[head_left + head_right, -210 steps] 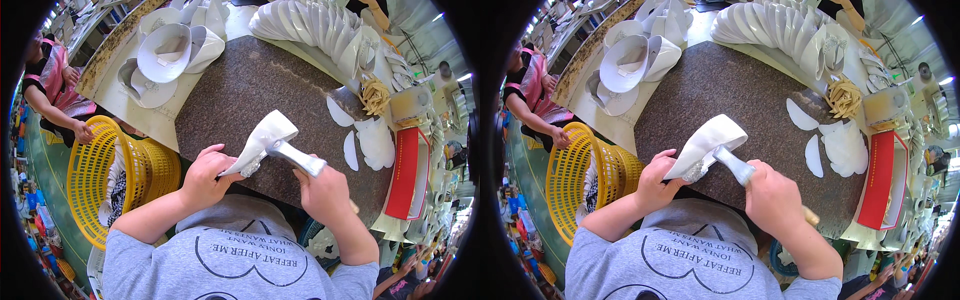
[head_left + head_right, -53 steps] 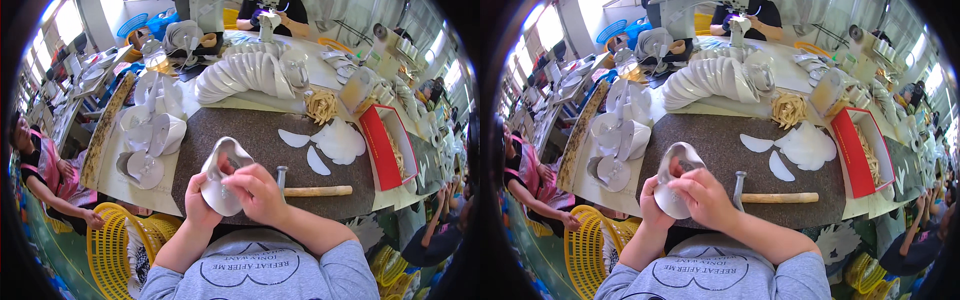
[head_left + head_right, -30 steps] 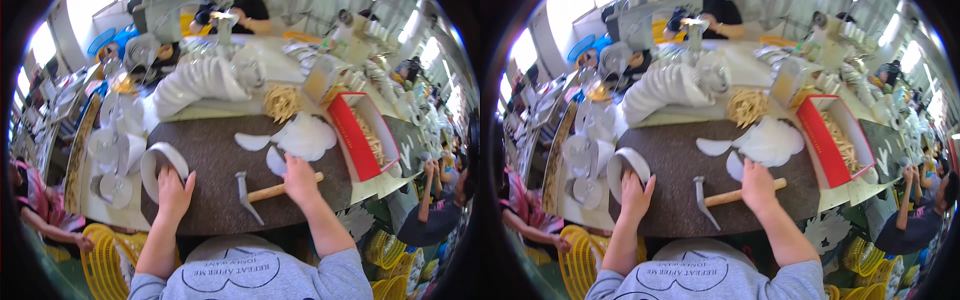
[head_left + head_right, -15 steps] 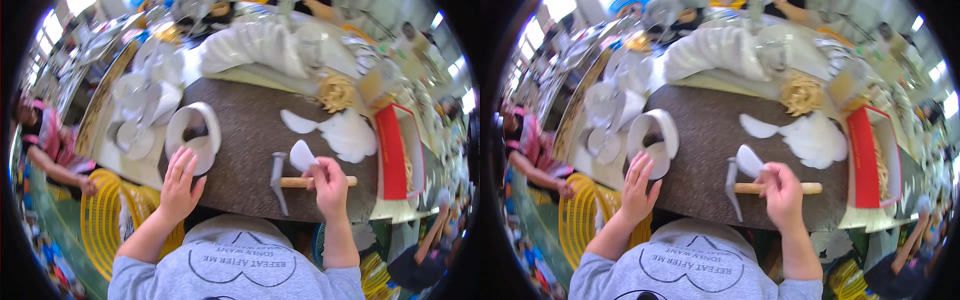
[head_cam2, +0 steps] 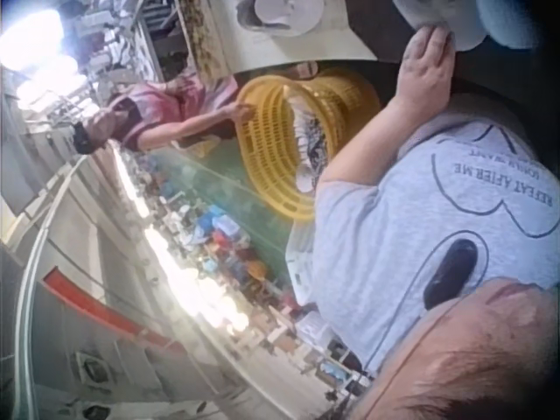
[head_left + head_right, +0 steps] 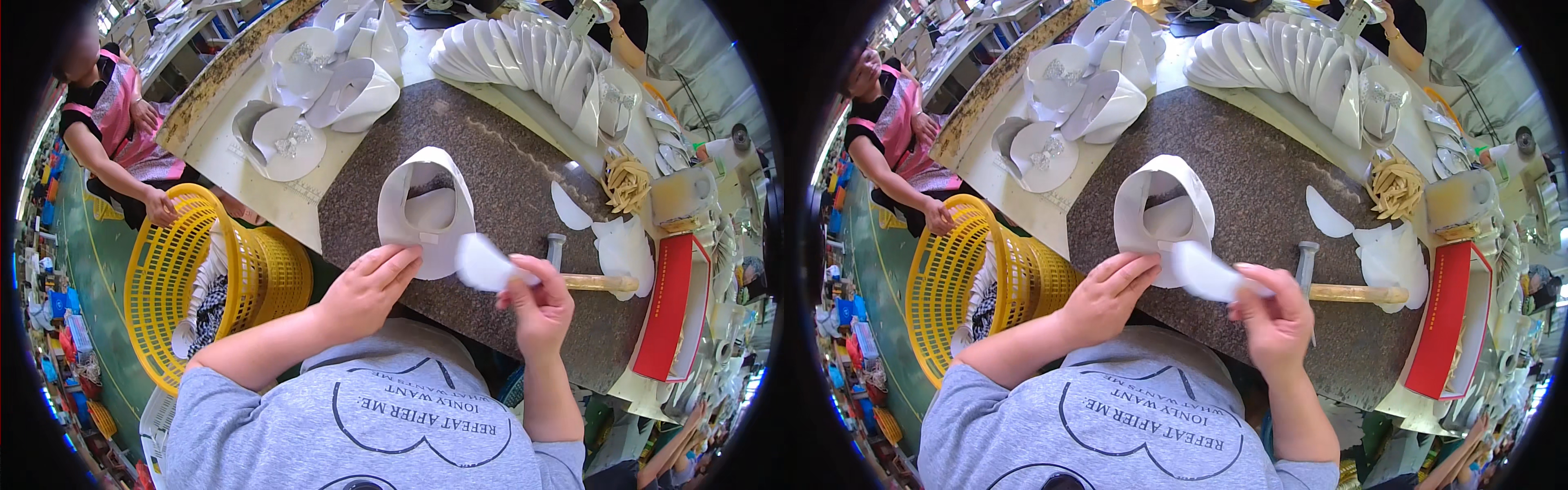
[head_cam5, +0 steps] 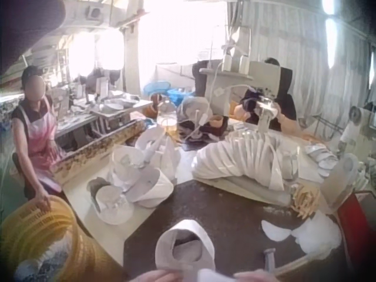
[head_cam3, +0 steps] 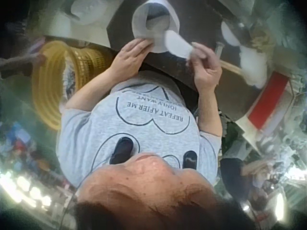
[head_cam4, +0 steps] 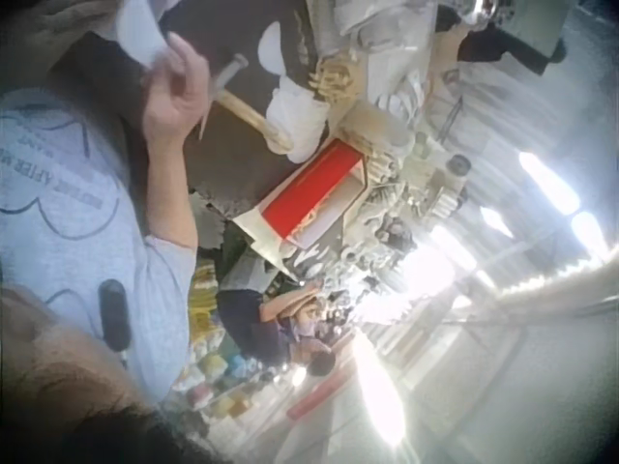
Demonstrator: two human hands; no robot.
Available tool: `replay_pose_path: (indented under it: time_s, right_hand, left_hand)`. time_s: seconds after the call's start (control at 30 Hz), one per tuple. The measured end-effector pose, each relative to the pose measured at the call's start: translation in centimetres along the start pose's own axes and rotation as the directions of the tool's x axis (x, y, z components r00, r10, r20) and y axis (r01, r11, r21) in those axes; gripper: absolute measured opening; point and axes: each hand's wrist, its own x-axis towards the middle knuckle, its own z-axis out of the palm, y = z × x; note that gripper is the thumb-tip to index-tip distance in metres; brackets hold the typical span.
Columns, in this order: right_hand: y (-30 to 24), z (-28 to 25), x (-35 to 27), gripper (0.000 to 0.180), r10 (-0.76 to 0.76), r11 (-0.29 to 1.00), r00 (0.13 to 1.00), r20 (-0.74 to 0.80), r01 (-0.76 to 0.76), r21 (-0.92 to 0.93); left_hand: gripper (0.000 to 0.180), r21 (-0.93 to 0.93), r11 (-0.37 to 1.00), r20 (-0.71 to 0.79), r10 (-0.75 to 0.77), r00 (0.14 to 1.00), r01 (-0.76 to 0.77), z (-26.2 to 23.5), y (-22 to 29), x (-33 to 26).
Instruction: The person assembles shoe uppers by inserting inner lining pieces, folding and shaping the edges by hand, and tapping the components with a hammer on a work table.
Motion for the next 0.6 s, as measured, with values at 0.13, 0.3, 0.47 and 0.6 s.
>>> replay_pose_path:
  time_s: [0.13,0.3,0.47,0.6]
  right_hand:
    - [0.2,3.6,3.3,0.019,-0.005,0.999,0.929,0.371,0.016,-0.028]
    - [3.4,2.7,5.6,0.015,0.144,0.946,0.927,0.346,-0.027,-0.322]
    - [3.0,3.0,6.1,0.014,0.223,0.940,0.916,0.332,-0.112,-0.323]
    - [3.6,3.0,6.2,0.015,0.188,0.947,0.917,0.351,-0.075,-0.311]
  left_hand:
    - [0.031,-0.190,0.982,-0.104,-0.033,0.994,0.013,-0.1,-0.8,0.2]
    - [0.038,-0.586,0.773,-0.029,-0.317,0.948,0.241,-1.7,-1.0,1.7]
    - [0.036,-0.814,0.385,0.169,-0.560,0.811,0.435,-1.1,-1.0,2.2]
    - [0.026,-0.773,0.477,0.055,-0.605,0.794,0.417,-0.3,-0.9,2.5]
